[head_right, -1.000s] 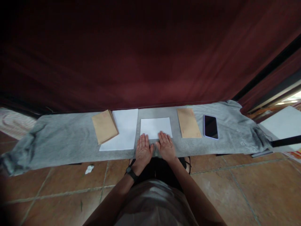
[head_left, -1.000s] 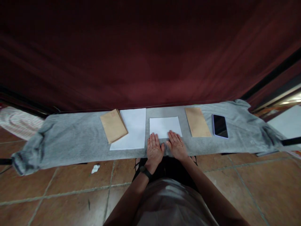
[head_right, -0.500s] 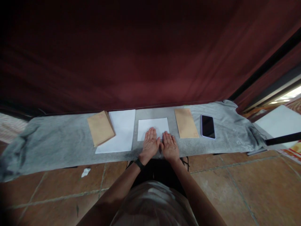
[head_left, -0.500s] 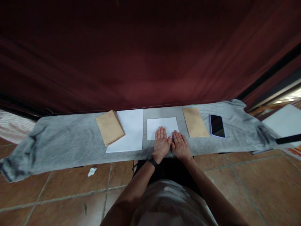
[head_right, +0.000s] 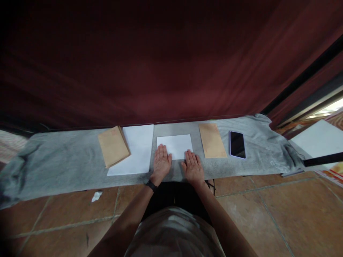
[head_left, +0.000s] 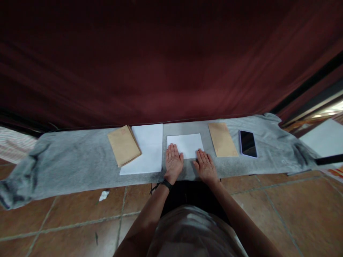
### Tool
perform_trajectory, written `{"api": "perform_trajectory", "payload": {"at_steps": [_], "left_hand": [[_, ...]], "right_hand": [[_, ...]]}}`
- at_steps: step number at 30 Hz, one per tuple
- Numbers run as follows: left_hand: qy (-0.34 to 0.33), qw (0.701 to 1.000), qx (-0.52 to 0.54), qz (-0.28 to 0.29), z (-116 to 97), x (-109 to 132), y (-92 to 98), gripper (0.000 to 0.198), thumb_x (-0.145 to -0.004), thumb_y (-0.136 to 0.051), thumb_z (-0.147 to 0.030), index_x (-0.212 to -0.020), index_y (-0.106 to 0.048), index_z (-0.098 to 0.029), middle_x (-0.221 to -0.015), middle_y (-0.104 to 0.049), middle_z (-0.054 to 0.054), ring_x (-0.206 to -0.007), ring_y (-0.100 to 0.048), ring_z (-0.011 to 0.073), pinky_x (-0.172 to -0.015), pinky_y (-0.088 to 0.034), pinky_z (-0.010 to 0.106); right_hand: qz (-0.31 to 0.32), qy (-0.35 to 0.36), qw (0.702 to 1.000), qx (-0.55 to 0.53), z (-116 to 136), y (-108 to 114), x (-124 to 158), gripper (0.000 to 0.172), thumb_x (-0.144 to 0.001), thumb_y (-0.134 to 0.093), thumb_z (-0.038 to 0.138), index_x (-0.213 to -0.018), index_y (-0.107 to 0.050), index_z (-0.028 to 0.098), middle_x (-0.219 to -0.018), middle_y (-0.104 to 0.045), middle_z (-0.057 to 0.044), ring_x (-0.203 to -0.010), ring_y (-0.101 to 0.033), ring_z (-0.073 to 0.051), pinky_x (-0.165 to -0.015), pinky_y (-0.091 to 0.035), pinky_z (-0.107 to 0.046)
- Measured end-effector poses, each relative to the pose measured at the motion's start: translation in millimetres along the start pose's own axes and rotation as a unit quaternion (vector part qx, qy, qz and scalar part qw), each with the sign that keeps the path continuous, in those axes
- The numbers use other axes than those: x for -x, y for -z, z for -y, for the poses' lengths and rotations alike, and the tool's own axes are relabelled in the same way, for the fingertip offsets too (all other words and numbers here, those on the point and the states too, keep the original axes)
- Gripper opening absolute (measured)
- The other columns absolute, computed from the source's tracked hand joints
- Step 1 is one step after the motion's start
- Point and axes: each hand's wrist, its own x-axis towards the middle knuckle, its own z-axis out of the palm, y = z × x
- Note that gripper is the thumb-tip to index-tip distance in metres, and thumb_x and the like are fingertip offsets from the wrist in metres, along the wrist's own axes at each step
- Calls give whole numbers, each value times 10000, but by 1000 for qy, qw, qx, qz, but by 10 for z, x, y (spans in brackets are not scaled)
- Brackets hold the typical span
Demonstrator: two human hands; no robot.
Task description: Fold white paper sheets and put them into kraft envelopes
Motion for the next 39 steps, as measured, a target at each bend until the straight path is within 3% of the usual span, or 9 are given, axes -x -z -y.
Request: {"api": "perform_trajectory", "payload": {"at_steps": [4,8,12,23,28,33,39], "left_hand": [[3,1000,-1,-5,-8,8,-7,637,-1026,-333,-313,-1583,-254,-15,-1663,-240,207,-1565,-177,277,-1270,-219,492],[-2,1000,-6,10,2,3,4,646,-1013,-361,-296,-1576,-259,6,-1665,-217,218,-1567,-163,284,-1272,-210,483],[-4,1000,-9,15,14,3,6,644,-1006,-358,-277,-1584,-254,-14,-1666,-211,209,-1566,-164,281,-1270,-214,497],[1,1000,-15,-9,-2,11,29,621,-1040,-333,-330,-1565,-296,0,-1644,-273,221,-1554,-219,282,-1267,-232,493],[-13,1000,-12,-14,-176,-62,37,647,-1051,-314,-387,-1563,-299,8,-1635,-300,226,-1554,-221,291,-1279,-195,508],[-73,996,3,43,-409,-282,-55,652,-1053,-280,-413,-1584,-277,-35,-1650,-299,175,-1560,-207,253,-1285,-201,466],[-44,998,-20,48,-226,-495,-83,677,-1055,-292,-440,-1563,-306,6,-1649,-281,207,-1558,-210,273,-1282,-196,442]], "right_hand": [[13,-11,1000,-12,96,-1,-169,565,-1081,-298,378,-1579,-357,117,-1568,-462,-147,-1455,-433,-282,-1221,-275,-504],[38,34,998,-32,319,-66,-437,540,-1081,-296,356,-1549,-414,113,-1590,-433,-127,-1493,-375,-257,-1244,-245,-484],[49,57,996,-41,445,-177,-587,511,-1077,-316,330,-1518,-465,118,-1577,-454,-122,-1477,-402,-256,-1237,-263,-478],[1,-17,1000,1,-55,-186,-503,582,-1085,-301,407,-1562,-375,83,-1588,-417,-172,-1477,-394,-293,-1197,-296,-498],[1,-26,1000,6,-48,-165,-495,592,-1082,-304,407,-1572,-355,80,-1602,-393,-172,-1471,-396,-308,-1195,-289,-504],[12,-24,1000,8,-49,-158,-501,559,-1076,-288,334,-1565,-369,77,-1605,-390,-171,-1484,-377,-299,-1194,-287,-501],[11,-26,1000,15,-63,-172,-514,584,-1077,-305,389,-1568,-363,77,-1596,-408,-170,-1464,-406,-301,-1193,-290,-494]]}}
